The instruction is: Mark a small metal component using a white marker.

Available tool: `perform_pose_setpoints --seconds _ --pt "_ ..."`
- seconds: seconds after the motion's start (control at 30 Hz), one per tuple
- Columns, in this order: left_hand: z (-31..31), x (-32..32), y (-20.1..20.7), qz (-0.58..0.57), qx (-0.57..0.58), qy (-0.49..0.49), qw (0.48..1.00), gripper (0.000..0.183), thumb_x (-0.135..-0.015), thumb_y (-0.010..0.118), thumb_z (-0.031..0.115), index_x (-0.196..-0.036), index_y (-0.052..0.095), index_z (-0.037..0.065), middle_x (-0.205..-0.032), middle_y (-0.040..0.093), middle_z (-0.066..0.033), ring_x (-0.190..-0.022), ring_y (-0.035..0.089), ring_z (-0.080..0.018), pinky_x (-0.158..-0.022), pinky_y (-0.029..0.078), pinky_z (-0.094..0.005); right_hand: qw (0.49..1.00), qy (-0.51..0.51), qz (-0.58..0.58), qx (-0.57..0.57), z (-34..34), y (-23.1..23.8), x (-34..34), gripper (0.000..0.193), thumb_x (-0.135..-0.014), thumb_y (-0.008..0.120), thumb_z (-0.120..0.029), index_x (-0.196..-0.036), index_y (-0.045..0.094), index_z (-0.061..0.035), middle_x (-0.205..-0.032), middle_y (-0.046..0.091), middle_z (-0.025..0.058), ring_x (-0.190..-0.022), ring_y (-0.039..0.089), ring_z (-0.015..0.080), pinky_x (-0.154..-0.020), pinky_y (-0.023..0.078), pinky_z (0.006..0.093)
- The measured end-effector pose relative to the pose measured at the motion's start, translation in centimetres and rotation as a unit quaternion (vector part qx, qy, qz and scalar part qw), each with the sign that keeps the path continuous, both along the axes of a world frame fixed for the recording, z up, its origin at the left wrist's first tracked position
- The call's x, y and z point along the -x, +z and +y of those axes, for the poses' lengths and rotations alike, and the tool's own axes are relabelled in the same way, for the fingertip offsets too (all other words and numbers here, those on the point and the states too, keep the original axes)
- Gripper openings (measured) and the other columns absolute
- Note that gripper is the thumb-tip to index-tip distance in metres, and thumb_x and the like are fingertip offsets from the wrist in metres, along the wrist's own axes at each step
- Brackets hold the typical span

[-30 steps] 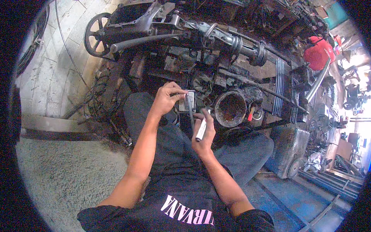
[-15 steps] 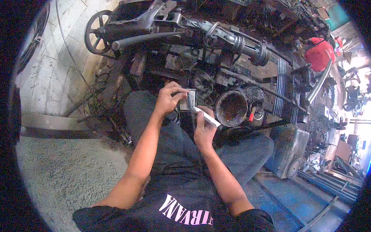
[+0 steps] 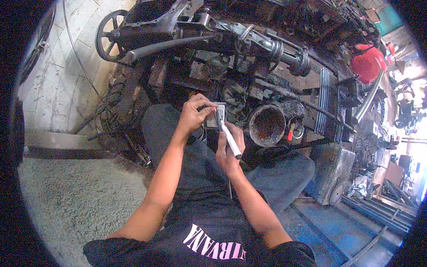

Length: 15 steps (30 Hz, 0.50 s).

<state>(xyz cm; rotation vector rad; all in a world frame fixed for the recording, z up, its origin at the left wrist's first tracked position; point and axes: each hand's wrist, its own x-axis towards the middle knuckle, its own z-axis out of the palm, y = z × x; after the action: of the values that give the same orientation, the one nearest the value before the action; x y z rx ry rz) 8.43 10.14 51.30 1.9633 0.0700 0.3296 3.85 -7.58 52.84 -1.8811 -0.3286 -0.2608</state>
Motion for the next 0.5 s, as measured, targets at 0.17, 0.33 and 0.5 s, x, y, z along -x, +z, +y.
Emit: perform_pose_setpoints --seconds 0.17,0.33,0.5 --pt "0.06 -0.09 -0.33 -0.006 -0.001 -0.002 1.000 0.015 -0.077 0.081 0.015 -0.091 0.081 0.011 -0.085 0.066 -0.0055 -0.087 0.060 -0.0236 -0.082 0.048 -0.0367 0.995 0.009 -0.083 0.059 0.05 -0.21 0.02 0.029 -0.096 0.058 -0.008 -0.122 0.055 0.0050 -0.112 0.063 0.0240 -0.097 0.064 0.0392 -0.086 0.052 0.0452" --pt "0.13 -0.11 -0.24 -0.002 0.000 -0.010 1.000 0.015 -0.077 0.081 0.014 -0.091 0.081 0.010 -0.084 0.066 -0.0051 -0.088 0.060 -0.0231 -0.083 0.047 -0.0365 0.997 0.011 -0.068 0.045 0.13 -0.09 0.04 0.030 -0.100 0.057 -0.014 -0.123 0.055 0.0043 -0.112 0.063 0.0244 -0.097 0.064 0.0396 -0.086 0.052 0.0461" --pt "-0.65 0.60 -0.33 0.002 0.018 0.011 1.000 0.015 -0.078 0.081 0.016 -0.092 0.081 0.010 -0.087 0.065 -0.0051 -0.090 0.059 -0.0240 -0.084 0.047 -0.0366 0.998 0.006 -0.045 0.034 -0.14 -0.62 0.33 0.031 -0.101 0.056 -0.017 -0.124 0.054 0.0035 -0.111 0.063 0.0232 -0.097 0.066 0.0381 -0.087 0.053 0.0443"
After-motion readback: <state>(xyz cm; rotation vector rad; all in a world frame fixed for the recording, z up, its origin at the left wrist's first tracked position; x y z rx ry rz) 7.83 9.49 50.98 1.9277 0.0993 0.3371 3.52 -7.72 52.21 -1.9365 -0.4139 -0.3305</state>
